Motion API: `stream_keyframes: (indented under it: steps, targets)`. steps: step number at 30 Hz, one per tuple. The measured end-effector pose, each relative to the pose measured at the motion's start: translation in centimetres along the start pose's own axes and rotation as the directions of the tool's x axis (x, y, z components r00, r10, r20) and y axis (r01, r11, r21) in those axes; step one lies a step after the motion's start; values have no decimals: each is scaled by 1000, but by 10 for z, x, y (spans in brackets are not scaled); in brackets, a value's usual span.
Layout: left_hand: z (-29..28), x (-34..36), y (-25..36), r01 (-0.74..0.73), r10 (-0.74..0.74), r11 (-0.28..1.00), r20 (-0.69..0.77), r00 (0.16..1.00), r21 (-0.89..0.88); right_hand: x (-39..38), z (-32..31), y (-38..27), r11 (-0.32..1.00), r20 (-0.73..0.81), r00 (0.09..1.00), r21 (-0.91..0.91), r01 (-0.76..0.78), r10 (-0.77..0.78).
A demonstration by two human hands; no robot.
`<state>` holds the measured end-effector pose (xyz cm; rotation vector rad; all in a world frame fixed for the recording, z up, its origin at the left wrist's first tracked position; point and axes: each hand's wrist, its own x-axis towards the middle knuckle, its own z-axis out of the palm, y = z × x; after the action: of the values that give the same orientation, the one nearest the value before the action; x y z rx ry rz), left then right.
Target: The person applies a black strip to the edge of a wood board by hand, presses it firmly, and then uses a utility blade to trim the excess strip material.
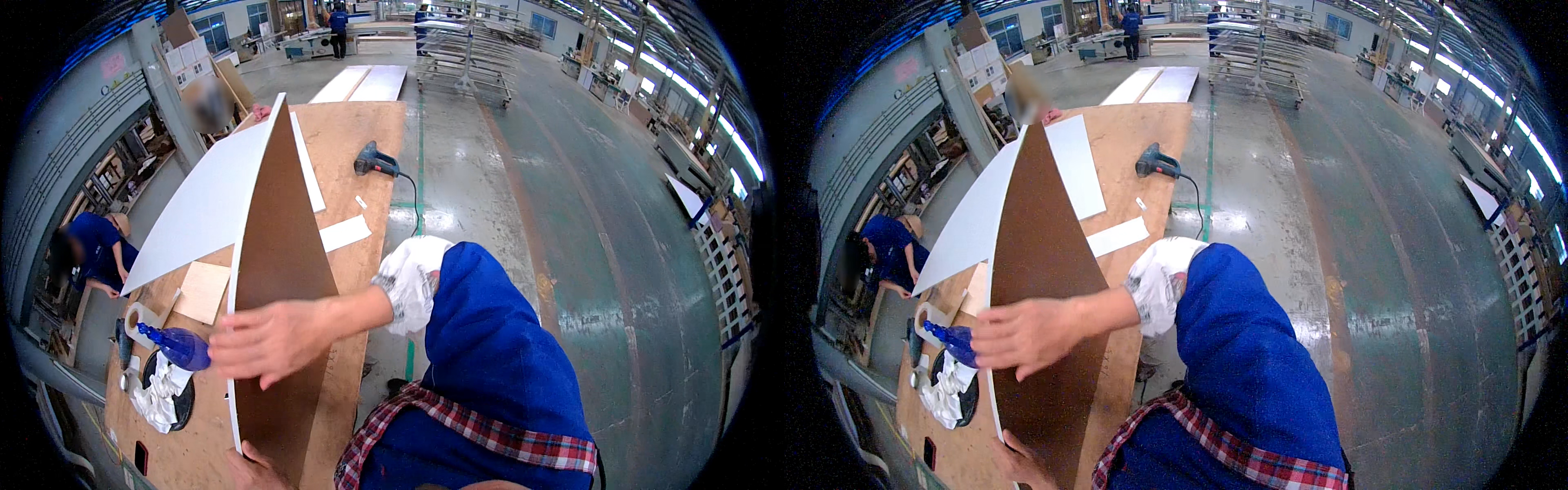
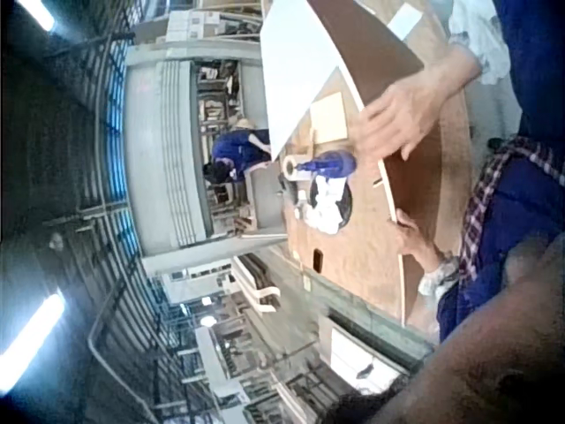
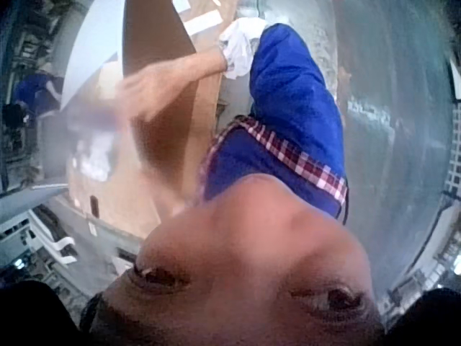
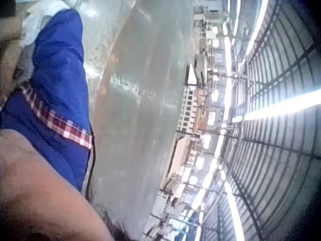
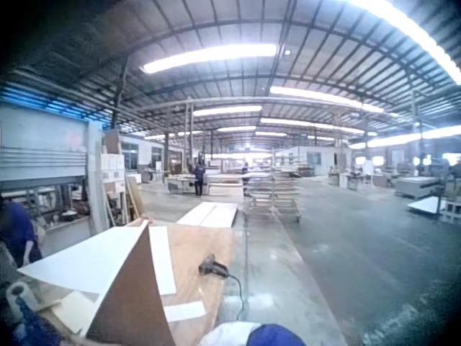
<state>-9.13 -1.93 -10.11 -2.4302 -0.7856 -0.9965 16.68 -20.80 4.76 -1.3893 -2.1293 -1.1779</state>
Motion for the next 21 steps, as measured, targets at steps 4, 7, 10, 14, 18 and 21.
stream_keyframes:
  steps: [4,7,10,14,18,21]
  targets:
    - [-6,2,6,14,-15,997,-17,1000,-75,-24,-28,44,981,50,996,-182,-64,75]
    - [-11,6,10,13,-14,997,-26,1000,-73,-52,-46,81,947,35,984,-282,-155,172]
    - [-17,12,17,25,-28,996,-37,999,-89,-66,-75,117,861,9,934,-390,-326,358]
    - [-23,17,24,37,-43,994,-48,998,-107,-64,-90,130,775,-138,853,-363,-517,504]
    - [-25,20,25,28,-34,992,-52,998,-122,-65,-52,98,814,-164,853,-252,-523,496]
    - [-25,21,25,19,-26,991,-54,998,-135,-66,-11,68,844,-197,852,-153,-515,484]
